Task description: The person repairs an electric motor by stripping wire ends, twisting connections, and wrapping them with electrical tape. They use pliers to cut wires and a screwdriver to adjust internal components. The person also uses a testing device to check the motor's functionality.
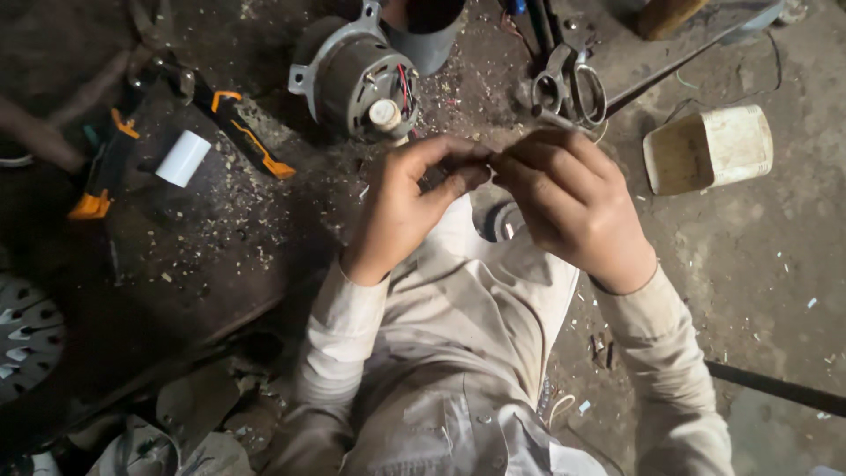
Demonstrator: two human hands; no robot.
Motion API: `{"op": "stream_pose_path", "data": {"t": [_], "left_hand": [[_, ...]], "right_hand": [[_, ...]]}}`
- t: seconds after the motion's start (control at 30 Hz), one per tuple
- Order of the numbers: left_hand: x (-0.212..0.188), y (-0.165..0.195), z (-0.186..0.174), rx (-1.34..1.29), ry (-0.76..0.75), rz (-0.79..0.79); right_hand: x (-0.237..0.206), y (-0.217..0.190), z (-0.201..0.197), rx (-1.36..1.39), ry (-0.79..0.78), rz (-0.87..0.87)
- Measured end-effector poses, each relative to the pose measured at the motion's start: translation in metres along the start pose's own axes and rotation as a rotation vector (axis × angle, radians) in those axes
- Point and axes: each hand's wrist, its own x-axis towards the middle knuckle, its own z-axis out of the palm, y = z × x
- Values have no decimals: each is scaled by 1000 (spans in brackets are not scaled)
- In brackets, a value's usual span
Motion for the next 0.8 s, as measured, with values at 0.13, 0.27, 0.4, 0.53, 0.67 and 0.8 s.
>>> {"op": "stream_pose_path", "data": {"t": [0.13, 0.27, 0.4, 0.53, 0.67, 0.8], "left_hand": [[-6, 6, -5, 362, -37, 159], [-9, 7, -4, 458, -43, 143], [-6, 6, -8, 406, -93, 120], [-5, 9, -12, 522, -160, 176], [-5, 15, -10, 750, -164, 304], [1, 15, -6, 867, -176, 439]], "right_hand": [[-1, -11, 1, -105, -119, 0], [-7, -14, 12, -87, -98, 17], [-18, -11, 19, -93, -40, -42], [-31, -7, 27, -97, -60, -9], [-44, -11, 43, 225, 19, 375], [-55, -16, 56, 1950, 247, 1207]]}}
